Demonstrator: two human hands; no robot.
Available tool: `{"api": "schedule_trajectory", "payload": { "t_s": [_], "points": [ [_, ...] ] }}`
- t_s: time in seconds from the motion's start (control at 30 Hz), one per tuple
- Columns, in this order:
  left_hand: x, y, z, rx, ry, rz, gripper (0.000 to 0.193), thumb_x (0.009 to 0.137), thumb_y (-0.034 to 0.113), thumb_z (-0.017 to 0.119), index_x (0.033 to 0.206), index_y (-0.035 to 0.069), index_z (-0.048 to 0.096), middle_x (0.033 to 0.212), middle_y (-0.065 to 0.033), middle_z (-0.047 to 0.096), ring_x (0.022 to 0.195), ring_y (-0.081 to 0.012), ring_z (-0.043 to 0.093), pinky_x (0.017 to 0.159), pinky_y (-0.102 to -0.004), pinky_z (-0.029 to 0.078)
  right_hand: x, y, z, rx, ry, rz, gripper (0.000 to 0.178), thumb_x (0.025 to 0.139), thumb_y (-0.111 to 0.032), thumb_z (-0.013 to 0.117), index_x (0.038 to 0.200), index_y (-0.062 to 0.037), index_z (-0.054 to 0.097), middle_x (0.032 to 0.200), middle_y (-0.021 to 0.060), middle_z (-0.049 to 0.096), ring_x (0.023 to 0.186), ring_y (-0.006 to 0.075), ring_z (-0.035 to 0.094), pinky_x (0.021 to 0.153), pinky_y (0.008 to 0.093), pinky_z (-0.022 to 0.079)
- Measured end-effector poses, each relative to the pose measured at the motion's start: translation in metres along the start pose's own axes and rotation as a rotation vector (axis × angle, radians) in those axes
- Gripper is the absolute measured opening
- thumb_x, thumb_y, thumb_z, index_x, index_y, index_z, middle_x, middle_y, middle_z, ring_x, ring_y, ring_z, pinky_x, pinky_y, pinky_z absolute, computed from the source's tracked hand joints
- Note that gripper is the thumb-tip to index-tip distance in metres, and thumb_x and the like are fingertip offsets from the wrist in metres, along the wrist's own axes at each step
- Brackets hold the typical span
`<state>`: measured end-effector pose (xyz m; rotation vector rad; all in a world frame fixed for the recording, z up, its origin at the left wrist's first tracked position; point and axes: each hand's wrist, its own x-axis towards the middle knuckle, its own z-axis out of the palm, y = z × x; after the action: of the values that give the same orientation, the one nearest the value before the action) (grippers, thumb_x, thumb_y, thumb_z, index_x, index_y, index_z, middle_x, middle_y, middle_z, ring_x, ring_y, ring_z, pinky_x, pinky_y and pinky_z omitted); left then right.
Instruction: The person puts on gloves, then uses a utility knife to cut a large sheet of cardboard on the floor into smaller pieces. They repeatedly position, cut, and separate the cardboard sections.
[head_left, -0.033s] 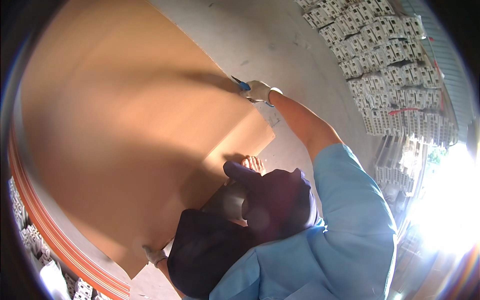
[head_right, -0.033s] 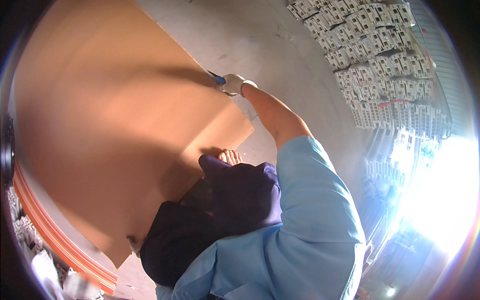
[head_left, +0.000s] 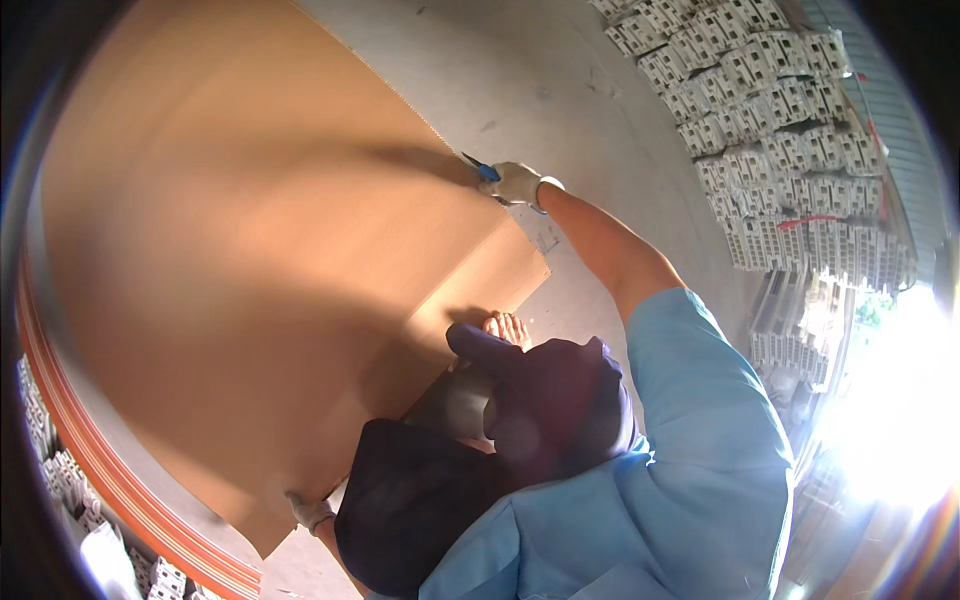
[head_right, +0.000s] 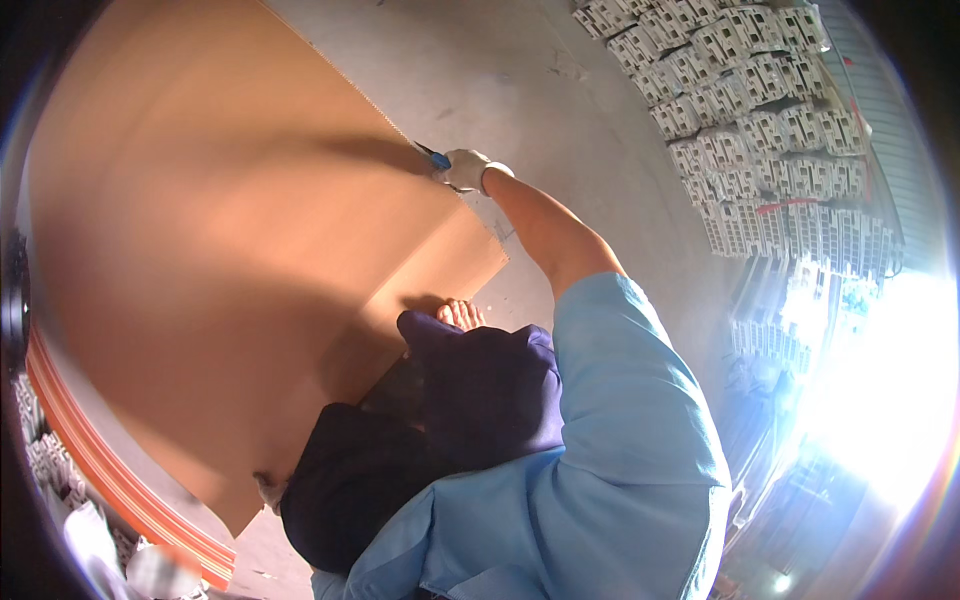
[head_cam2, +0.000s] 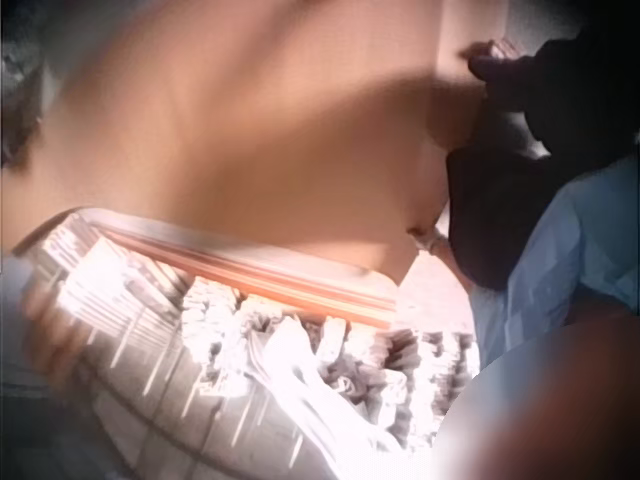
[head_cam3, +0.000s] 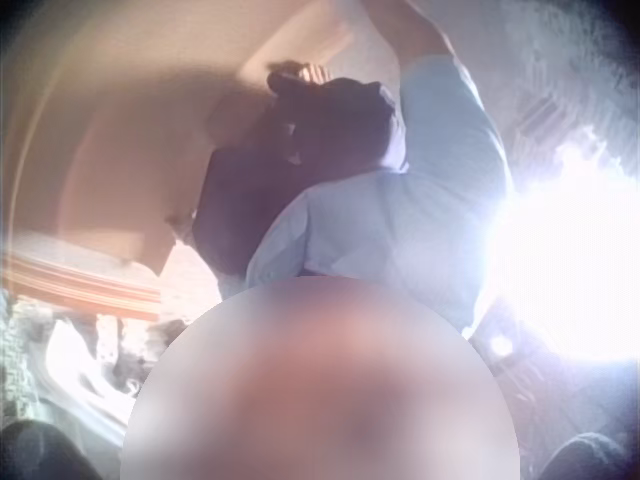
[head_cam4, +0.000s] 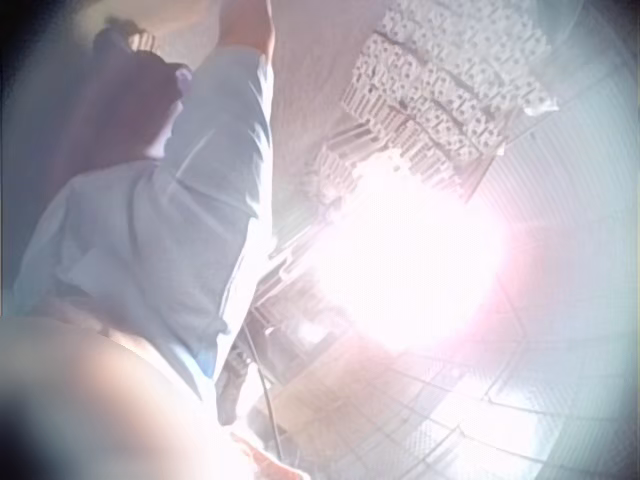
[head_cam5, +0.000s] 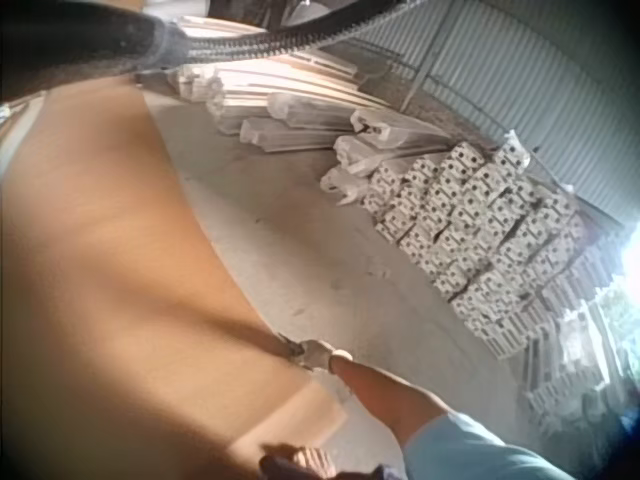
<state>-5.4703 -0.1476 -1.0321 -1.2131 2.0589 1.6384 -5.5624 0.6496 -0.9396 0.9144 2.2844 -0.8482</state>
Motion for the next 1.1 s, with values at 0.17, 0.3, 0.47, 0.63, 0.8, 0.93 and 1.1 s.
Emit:
{"api": "schedule_trajectory", "payload": {
  "t_s": [0.17,0.3,0.47,0.63,0.8,0.93,1.1],
  "points": [
    [-0.009,0.008,0.006,0.062,0.064,0.017,0.062,0.096,0.045,0.052,0.137,-0.001,0.044,0.140,-0.0181,0.047,0.124,-0.0341,0.049,0.106,-0.0502,0.038,-0.015,-0.012,0.001,-0.043,0.045,0.087,0.045,0.085,-0.045,0.066,0.111,-0.0082,0.062,0.107,0.0133,0.067,0.105,0.0307,0.061,0.088,0.0411,0.046],
    [-0.014,0.014,0.022,-0.224,0.053,-0.121,0.060,0.097,0.043,0.050,0.136,-0.002,0.045,0.140,-0.0181,0.047,0.124,-0.0344,0.049,0.105,-0.0505,0.038,-0.020,-0.019,-0.001,-0.146,0.076,-0.013,0.047,0.083,-0.042,0.067,0.115,-0.0082,0.058,0.110,0.0162,0.065,0.105,0.0335,0.061,0.088,0.0432,0.046],
    [-0.009,0.005,0.035,-0.533,0.105,-0.104,0.058,0.098,0.042,0.049,0.135,-0.001,0.046,0.138,-0.0176,0.049,0.124,-0.0345,0.048,0.104,-0.0505,0.039,-0.021,-0.020,0.003,-0.151,0.154,-0.080,0.052,0.082,-0.042,0.069,0.115,-0.0045,0.053,0.109,0.0235,0.063,0.105,0.0410,0.059,0.086,0.0480,0.046],
    [-0.010,0.005,0.039,-0.648,0.021,-0.084,0.062,0.097,0.048,0.047,0.135,-0.001,0.047,0.139,-0.0151,0.049,0.127,-0.0349,0.045,0.104,-0.0516,0.037,-0.015,-0.015,0.010,-0.214,0.186,-0.022,0.051,0.081,-0.039,0.068,0.117,-0.0058,0.054,0.110,0.0213,0.065,0.105,0.0393,0.061,0.088,0.0482,0.047],
    [-0.086,0.046,0.066,0.323,1.065,-0.247,0.068,0.082,0.050,0.069,0.131,0.006,0.051,0.144,-0.0146,0.042,0.127,-0.0343,0.044,0.104,-0.0504,0.037,-0.015,-0.009,0.016,-0.173,0.230,-0.042,0.051,0.083,-0.039,0.069,0.117,-0.0045,0.053,0.110,0.0222,0.064,0.105,0.0394,0.061,0.087,0.0468,0.047],
    [-0.134,0.084,0.120,0.952,0.464,0.794,0.082,0.062,0.029,0.085,0.133,0.012,0.048,0.129,-0.0171,0.046,0.120,-0.0394,0.043,0.099,-0.0505,0.040,-0.011,-0.004,0.019,-0.188,0.222,-0.041,0.050,0.083,-0.037,0.070,0.117,-0.0049,0.052,0.110,0.0224,0.064,0.105,0.0398,0.060,0.087,0.0468,0.047],
    [-0.128,0.115,0.152,0.953,0.078,0.589,0.087,0.058,0.026,0.087,0.135,0.020,0.048,0.128,-0.0169,0.044,0.121,-0.0404,0.040,0.102,-0.0515,0.037,-0.005,0.002,0.022,-0.268,0.317,-0.064,0.044,0.082,-0.036,0.071,0.110,-0.0050,0.055,0.101,0.0208,0.064,0.099,0.0386,0.061,0.084,0.0473,0.048]
  ]
}}
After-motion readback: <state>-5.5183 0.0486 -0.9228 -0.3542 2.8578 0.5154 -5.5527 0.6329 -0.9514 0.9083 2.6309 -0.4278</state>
